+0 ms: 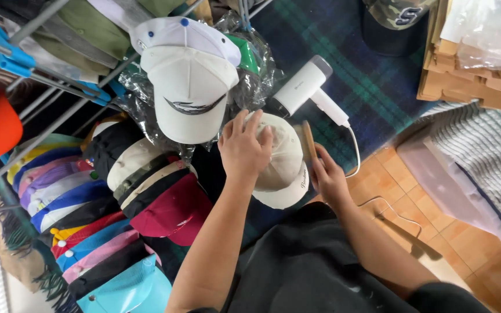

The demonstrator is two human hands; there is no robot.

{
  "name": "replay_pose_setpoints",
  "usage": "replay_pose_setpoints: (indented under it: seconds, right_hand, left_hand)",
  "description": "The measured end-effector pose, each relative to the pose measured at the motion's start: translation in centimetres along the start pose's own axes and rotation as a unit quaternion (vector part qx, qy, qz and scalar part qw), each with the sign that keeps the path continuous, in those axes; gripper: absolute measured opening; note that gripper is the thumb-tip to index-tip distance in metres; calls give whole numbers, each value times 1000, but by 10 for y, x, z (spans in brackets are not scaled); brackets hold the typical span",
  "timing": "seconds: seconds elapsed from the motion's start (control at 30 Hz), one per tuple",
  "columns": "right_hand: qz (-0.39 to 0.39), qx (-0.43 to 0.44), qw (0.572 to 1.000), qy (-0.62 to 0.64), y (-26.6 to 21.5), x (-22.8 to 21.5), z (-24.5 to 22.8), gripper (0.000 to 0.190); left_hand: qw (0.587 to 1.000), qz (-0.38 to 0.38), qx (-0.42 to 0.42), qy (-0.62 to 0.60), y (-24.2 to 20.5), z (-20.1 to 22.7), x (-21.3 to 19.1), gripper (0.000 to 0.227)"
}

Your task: Using a handheld steamer and a brush to clean and reshape various baseball caps.

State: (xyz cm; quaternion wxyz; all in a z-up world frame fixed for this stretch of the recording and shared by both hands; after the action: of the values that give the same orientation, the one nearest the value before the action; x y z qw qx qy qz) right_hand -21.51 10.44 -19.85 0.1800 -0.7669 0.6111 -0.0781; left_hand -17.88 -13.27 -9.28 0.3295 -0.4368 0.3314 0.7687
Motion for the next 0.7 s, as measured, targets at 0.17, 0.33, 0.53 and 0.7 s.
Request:
replay_pose_setpoints:
  seconds: [0.17, 0.33, 0.53, 0.7]
  right_hand:
    - [-8, -124, 992, -37, 20, 19, -35, 43]
    - [-34, -47, 998, -19, -60, -19, 39, 62]
    - [-8, 99, 978, -182, -103, -61, 81, 62]
    - [57, 60, 955, -284, -48, -8, -12, 54]
  left_hand:
    - [999, -32, -17, -4, -3, 2, -4, 49]
    - [998, -57, -31, -10, 0, 3, -6, 50]
    - [997, -62, -31, -22, 0, 2, -8, 50]
    - [999, -42, -17, -24, 0, 1, -6, 51]
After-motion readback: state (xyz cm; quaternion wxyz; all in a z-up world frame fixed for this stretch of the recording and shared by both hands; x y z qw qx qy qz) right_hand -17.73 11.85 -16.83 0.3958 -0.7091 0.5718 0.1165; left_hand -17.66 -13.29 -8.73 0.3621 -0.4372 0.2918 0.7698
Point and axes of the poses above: each hand's wrist, its own y-axis towards the middle knuckle, its own x-axis out of the palm, z = x × y, the point moved 5 cm from there along y, towards the middle knuckle, and after that the axes turned 8 degrees about z, right-handed, at the moved point
